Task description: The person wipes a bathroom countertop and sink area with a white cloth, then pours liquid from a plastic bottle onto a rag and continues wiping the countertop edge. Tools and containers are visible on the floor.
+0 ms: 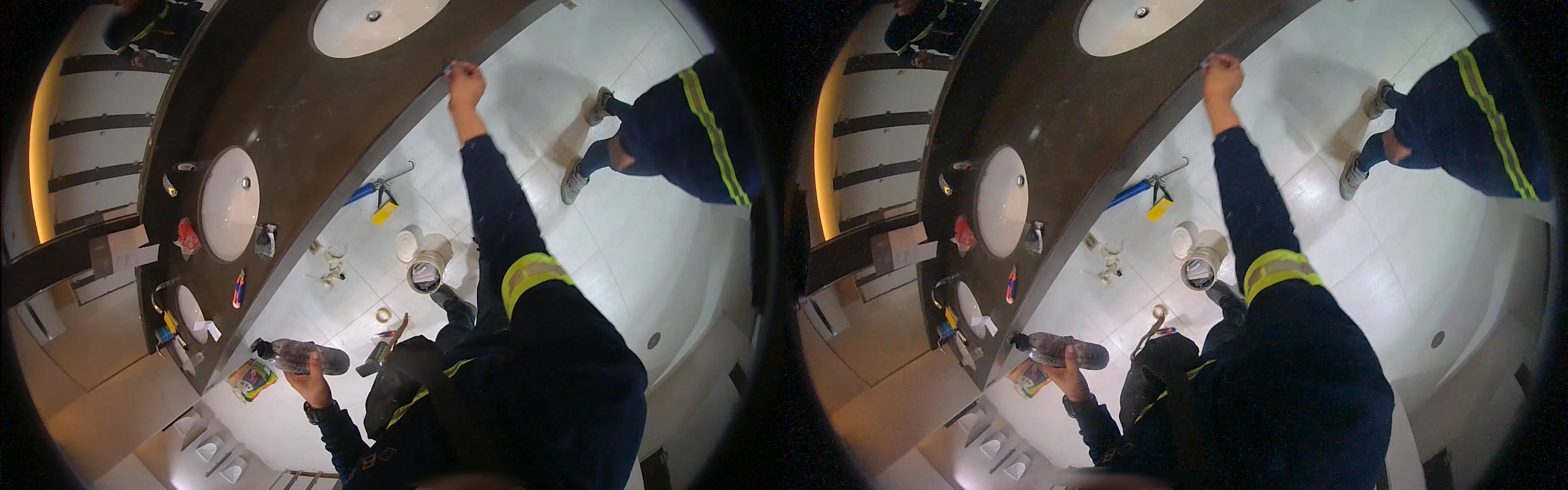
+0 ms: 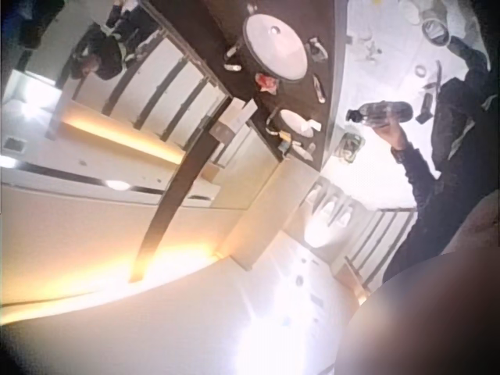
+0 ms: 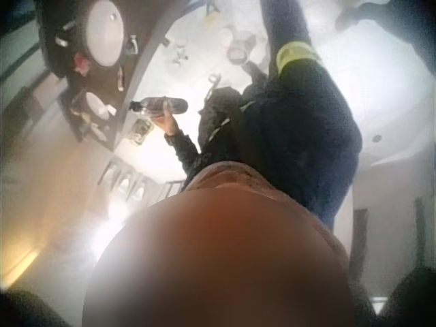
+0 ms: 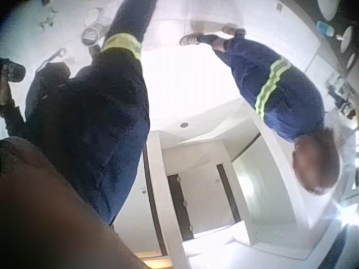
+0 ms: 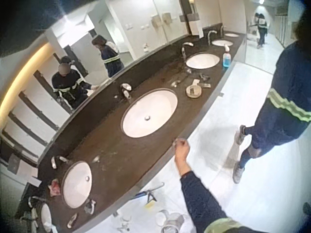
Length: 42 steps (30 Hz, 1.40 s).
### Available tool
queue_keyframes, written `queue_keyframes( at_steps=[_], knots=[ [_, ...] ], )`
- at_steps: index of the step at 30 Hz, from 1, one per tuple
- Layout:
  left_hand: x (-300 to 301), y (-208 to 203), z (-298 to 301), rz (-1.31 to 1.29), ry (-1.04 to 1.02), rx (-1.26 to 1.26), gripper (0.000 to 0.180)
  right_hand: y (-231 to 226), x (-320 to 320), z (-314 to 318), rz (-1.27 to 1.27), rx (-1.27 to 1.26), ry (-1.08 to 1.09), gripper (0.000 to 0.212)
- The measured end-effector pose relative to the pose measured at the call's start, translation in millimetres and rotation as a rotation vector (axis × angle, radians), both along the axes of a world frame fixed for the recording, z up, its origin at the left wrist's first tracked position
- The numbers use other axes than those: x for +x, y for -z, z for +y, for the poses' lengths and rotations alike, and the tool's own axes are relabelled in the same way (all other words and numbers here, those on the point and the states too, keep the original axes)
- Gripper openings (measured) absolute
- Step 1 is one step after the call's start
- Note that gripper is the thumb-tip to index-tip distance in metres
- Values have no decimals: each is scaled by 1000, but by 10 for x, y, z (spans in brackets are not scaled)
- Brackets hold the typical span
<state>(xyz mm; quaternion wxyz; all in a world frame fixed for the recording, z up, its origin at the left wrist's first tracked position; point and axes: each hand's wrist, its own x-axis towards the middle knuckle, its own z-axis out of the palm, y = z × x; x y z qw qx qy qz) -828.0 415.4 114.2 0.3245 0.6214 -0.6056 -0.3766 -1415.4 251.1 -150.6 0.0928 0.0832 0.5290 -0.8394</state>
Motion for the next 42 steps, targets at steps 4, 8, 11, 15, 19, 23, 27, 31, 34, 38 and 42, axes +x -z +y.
queue_keyframes(
  at_steps=[4,8,11,15,19,23,27,31,34,38,42],
  knots=[
    [60,19,38,37,-10,24,45,-75,-638,120,13,71,-53,19],
    [133,1,48,48,5,-1,47,29,-565,164,63,71,-59,16],
    [320,-14,70,25,-11,-1,48,45,-171,76,5,-30,-38,13],
    [504,-79,126,3,-47,25,49,-82,644,-32,-51,7,-56,8],
    [710,-44,97,-30,-28,-82,48,-1,1445,-130,-59,15,-102,2],
    [765,-111,93,-37,32,-47,48,-60,2401,-307,-164,-13,-133,6],
    [852,-67,81,-33,79,-77,51,-366,2870,-445,-315,-15,-112,10],
    [516,-115,11,-49,62,-106,48,-148,2348,-430,-317,0,-49,11],
    [276,-114,-63,-123,25,-118,48,-109,1561,-239,-229,-11,18,14],
    [-368,-35,-240,-133,70,-94,50,-386,533,32,-194,109,-152,17],
    [-1517,72,-439,-90,106,-31,52,-212,-683,177,-138,104,3,21]
  ],
)
